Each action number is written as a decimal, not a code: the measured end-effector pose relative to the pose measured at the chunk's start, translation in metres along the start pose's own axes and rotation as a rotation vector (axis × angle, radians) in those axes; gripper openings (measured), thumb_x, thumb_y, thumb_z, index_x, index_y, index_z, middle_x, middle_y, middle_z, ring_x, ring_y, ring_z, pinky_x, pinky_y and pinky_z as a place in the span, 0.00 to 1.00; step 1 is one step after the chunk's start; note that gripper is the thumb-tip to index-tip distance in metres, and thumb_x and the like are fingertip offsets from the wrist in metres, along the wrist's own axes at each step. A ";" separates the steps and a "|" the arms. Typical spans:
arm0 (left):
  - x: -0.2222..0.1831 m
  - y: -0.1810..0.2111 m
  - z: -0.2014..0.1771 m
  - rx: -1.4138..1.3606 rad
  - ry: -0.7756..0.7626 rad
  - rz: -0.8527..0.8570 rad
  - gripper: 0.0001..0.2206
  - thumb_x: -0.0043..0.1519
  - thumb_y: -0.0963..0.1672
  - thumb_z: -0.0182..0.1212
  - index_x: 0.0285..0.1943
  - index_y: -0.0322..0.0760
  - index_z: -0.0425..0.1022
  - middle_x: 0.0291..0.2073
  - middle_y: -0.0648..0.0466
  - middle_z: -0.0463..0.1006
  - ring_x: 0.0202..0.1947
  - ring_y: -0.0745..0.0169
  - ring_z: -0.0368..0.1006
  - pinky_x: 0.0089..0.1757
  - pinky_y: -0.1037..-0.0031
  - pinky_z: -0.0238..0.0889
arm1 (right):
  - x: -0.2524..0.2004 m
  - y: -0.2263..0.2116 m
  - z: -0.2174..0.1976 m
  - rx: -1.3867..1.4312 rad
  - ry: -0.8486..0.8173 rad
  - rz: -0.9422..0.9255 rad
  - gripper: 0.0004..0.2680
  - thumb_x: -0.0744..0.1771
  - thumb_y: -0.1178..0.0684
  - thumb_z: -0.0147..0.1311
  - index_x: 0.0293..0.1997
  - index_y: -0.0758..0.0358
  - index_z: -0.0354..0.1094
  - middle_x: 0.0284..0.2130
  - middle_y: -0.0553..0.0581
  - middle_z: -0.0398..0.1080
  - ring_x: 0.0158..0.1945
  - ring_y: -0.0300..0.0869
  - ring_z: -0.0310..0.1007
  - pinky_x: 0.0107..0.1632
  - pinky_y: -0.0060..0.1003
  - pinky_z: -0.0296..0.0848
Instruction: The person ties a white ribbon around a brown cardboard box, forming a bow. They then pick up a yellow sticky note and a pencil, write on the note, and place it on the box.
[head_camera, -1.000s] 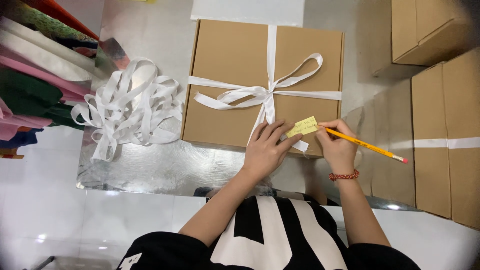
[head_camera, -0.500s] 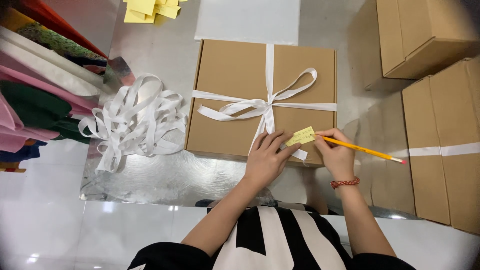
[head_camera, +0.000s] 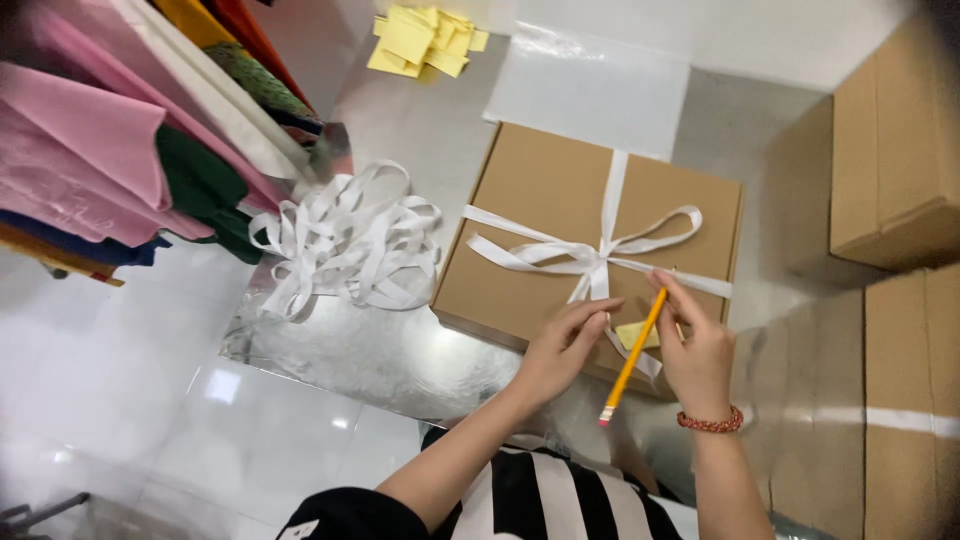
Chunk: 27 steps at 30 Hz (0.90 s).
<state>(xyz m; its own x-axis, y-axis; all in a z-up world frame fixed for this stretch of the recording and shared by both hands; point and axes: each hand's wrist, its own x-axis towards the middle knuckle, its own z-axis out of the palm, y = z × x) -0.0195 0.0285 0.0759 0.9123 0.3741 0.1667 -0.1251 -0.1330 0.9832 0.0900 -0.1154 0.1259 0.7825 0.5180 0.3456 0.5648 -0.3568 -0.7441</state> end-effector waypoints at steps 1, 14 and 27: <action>0.000 0.008 -0.009 0.009 0.023 0.011 0.15 0.78 0.47 0.48 0.67 0.53 0.78 0.57 0.53 0.81 0.63 0.50 0.75 0.63 0.56 0.64 | 0.005 -0.001 0.008 0.011 -0.008 -0.023 0.13 0.71 0.68 0.53 0.65 0.70 0.72 0.52 0.68 0.79 0.51 0.58 0.80 0.51 0.49 0.77; -0.001 -0.011 -0.210 0.196 0.136 -0.373 0.11 0.69 0.49 0.66 0.55 0.46 0.87 0.32 0.54 0.87 0.29 0.63 0.78 0.33 0.72 0.71 | 0.065 -0.109 0.127 0.112 -0.052 -0.046 0.17 0.69 0.60 0.57 0.68 0.56 0.72 0.54 0.61 0.79 0.50 0.52 0.81 0.45 0.43 0.81; 0.024 -0.048 -0.394 0.090 0.343 -0.400 0.08 0.62 0.46 0.74 0.48 0.43 0.88 0.29 0.51 0.85 0.26 0.68 0.73 0.28 0.79 0.70 | 0.101 -0.142 0.271 0.225 -0.091 0.393 0.14 0.69 0.56 0.58 0.62 0.51 0.77 0.48 0.56 0.82 0.47 0.44 0.84 0.49 0.39 0.80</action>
<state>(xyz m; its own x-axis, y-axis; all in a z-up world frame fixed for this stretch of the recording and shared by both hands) -0.1451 0.4054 0.0621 0.6998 0.6885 -0.1902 0.2543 0.0087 0.9671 0.0177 0.1986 0.1114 0.8939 0.4470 -0.0322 0.1508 -0.3678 -0.9176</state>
